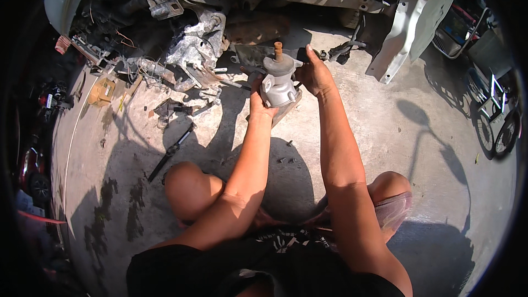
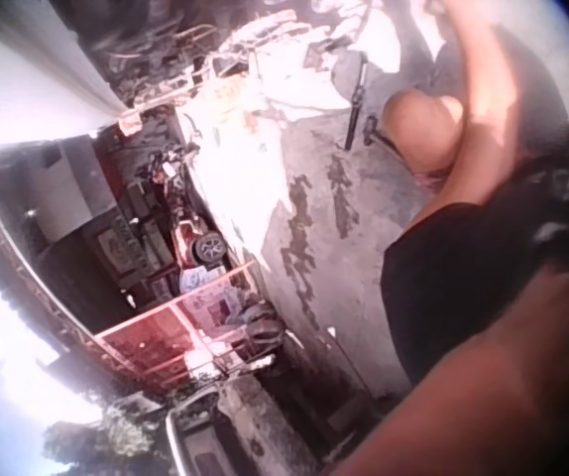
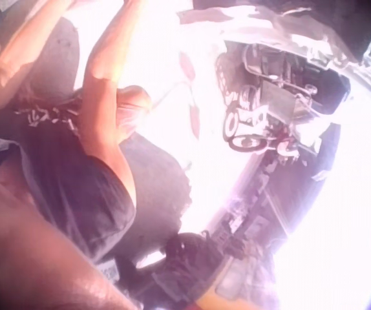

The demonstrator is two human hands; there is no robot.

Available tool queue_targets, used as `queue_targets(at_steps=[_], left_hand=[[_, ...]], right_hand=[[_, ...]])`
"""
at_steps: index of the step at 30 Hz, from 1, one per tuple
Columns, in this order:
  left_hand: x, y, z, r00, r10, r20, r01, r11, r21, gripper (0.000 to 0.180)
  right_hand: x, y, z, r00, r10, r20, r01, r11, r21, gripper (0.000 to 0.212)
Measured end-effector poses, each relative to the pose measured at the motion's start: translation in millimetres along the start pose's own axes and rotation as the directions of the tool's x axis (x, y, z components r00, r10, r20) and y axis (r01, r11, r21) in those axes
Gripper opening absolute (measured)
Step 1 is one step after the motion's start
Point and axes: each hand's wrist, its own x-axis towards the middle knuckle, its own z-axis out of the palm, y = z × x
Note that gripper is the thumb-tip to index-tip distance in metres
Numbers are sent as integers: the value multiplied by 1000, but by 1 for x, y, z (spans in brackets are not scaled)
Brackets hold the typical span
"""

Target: The person kneels on the floor and uses a power tool to remove bolts from a silver metal car part. They then detach a black metal bracket and set it aside, continuing to manipulate the part with their hands.

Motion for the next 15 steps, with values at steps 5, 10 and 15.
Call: queue_targets(at_steps=[5, 10, 15], left_hand=[[4, -4, -1, 993, 36, -116, -30, 998, 49, 34], [13, 2, -10, 997, 50, -52, -50, 999, 5, 39], [20, 21, -20, 997, 63, -53, -61, 997, 48, 36]], right_hand=[[12, 14, -11, 997, -79, 18, 78, 994, 77, 69], [30, 19, -16, 997, -47, 53, 45, 998, 47, 72], [46, 36, -14, 995, 69, 70, -74, 995, 65, 78]])
